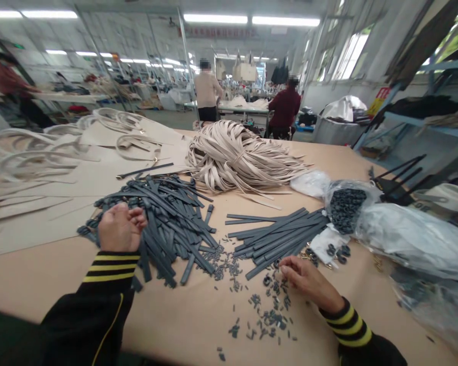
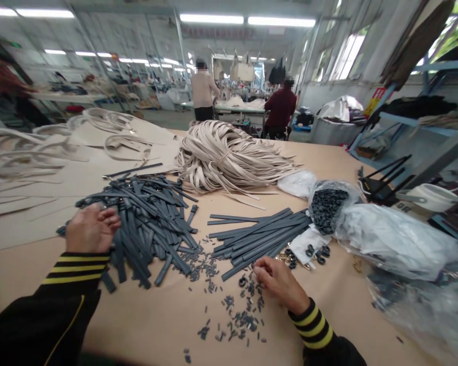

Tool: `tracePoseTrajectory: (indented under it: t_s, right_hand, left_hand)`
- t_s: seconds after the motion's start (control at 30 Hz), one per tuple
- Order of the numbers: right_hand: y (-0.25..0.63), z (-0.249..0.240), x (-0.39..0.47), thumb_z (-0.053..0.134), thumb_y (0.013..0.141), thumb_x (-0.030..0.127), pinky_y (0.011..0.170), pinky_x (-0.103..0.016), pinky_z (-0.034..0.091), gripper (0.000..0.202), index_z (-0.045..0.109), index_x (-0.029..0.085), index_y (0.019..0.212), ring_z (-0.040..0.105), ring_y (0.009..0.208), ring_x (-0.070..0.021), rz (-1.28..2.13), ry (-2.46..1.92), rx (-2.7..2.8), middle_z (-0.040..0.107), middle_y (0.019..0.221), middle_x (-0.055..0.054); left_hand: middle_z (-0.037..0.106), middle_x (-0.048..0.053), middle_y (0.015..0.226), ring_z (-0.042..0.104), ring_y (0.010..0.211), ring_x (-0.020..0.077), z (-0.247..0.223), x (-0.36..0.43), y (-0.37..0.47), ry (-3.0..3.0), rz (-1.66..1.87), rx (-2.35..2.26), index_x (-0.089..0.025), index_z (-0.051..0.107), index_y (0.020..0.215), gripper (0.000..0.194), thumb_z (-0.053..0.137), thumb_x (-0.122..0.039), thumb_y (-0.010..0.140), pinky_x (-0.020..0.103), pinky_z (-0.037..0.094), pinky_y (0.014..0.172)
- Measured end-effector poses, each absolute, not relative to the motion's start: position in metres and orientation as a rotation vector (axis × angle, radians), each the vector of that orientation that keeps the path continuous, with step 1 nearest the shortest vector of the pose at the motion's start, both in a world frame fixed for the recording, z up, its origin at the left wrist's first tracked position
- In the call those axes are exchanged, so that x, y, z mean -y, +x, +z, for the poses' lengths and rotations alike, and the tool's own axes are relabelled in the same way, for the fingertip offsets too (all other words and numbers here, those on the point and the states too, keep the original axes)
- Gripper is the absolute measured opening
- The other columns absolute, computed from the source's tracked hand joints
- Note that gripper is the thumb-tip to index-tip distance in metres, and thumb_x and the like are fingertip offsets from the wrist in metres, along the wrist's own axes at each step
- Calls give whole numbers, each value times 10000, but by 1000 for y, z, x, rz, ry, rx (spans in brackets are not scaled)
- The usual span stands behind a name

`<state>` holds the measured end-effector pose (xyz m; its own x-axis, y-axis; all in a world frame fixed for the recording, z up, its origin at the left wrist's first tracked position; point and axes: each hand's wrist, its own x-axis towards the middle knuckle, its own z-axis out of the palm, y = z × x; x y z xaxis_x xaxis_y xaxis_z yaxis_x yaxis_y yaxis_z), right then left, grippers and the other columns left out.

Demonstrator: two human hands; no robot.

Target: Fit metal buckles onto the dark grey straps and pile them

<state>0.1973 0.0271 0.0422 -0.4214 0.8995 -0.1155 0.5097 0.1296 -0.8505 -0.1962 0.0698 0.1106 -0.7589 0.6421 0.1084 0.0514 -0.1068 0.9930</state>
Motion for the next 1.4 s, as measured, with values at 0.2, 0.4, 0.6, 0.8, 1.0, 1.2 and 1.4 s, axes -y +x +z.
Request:
tracePoseTrajectory:
  t_s: [0.2,0.4,0.6,0.8,1.0,1.2,1.4]
  right_hand:
    - [194,30,-58,443,796,160,740,-303,406,138,562,162,865,516,814,-182,401,-1523,2221,556,834,-57]
    - [190,32,-67,496,764,121,716,-281,390,145,557,189,877,480,831,-189,187,-1571,2416,511,849,-52]
    - [182,47,-62,464,763,76,805,-328,320,130,529,186,788,485,836,-193,60,-1418,2556,547,831,-45]
    - [155,82,-34,358,856,184,602,-235,341,174,532,194,842,533,678,-151,344,-1296,2645,570,753,-31]
    - [150,74,-29,394,808,172,551,-203,354,181,556,163,728,537,584,-117,964,-1261,2431,596,626,-3]
    - [155,54,-29,400,800,242,418,-165,351,159,519,137,802,467,427,-64,1610,-1211,2030,595,643,2]
    - [155,42,-29,466,789,301,384,-144,314,163,483,140,807,440,426,-48,1795,-1130,1814,584,654,6]
  left_hand:
    - [519,-46,549,450,403,69,45,-28,-94,1060,1339,-1412,-136,496,845,233,509,-342,736,166,346,375]
    - [529,-19,539,458,407,87,9,-4,-24,1461,1024,-1306,-170,533,802,198,415,-329,801,189,370,412]
    - [535,-10,553,468,429,98,5,-5,-28,1554,1008,-1333,-170,534,844,221,386,-332,818,204,392,446]
    - [582,7,675,463,412,68,9,0,-19,1283,1074,-1169,-150,456,950,281,413,-389,808,177,370,379]
    - [497,-58,431,347,273,23,10,3,-12,941,982,-1090,-159,409,672,291,436,-428,780,113,244,274]
    - [521,-46,418,370,255,29,11,2,-11,857,969,-1117,-162,405,650,324,423,-466,760,105,243,252]
    - [518,-48,417,390,252,35,9,2,-10,839,970,-1135,-160,405,643,334,418,-474,757,108,251,249]
